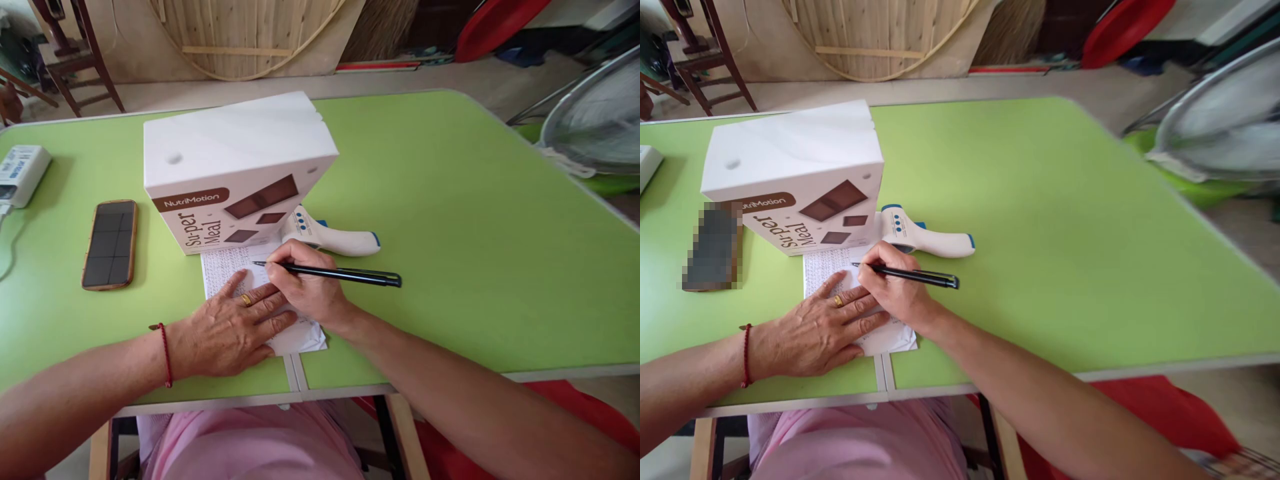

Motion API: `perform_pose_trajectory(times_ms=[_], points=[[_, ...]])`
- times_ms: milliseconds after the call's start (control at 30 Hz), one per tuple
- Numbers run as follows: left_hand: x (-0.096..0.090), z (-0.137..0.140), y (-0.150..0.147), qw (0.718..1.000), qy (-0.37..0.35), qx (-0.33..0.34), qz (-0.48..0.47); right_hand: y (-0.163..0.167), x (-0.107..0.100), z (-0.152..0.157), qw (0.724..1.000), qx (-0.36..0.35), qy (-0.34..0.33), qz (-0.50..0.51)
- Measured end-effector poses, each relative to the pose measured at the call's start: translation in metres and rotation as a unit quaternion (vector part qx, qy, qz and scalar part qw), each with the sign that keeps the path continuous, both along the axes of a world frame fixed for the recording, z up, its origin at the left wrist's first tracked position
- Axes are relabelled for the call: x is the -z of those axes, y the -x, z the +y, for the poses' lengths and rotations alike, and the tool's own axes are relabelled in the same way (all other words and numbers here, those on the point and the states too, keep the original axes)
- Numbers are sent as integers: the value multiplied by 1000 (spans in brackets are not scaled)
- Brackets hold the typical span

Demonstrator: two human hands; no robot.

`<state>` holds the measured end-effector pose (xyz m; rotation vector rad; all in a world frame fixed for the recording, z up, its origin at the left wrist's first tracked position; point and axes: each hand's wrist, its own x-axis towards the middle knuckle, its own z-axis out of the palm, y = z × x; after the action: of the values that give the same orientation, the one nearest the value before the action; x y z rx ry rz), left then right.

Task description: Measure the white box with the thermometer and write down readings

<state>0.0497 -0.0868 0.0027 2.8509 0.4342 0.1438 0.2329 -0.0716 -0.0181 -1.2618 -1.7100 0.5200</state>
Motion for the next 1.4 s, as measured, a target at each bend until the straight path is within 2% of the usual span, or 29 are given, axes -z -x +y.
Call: perform_pose_trajectory(times_ms=[1000,1167,1233,1333,1400], points=[[1,0,0,1000,10,0,9,2,1,-1,1000,-5,6,-21],[4,0,0,1000,-10,0,-8,-4,-5,-1,998,-3,-46,-53],[5,0,0,999,-34,0,-37,-11,-11,1,990,-44,-89,-98],[4,5,-1,990,-72,9,-122,-25,-20,2,953,-130,-178,-209],[-1,11,1,975,-89,8,-204,-33,-25,2,918,-152,-215,-295]])
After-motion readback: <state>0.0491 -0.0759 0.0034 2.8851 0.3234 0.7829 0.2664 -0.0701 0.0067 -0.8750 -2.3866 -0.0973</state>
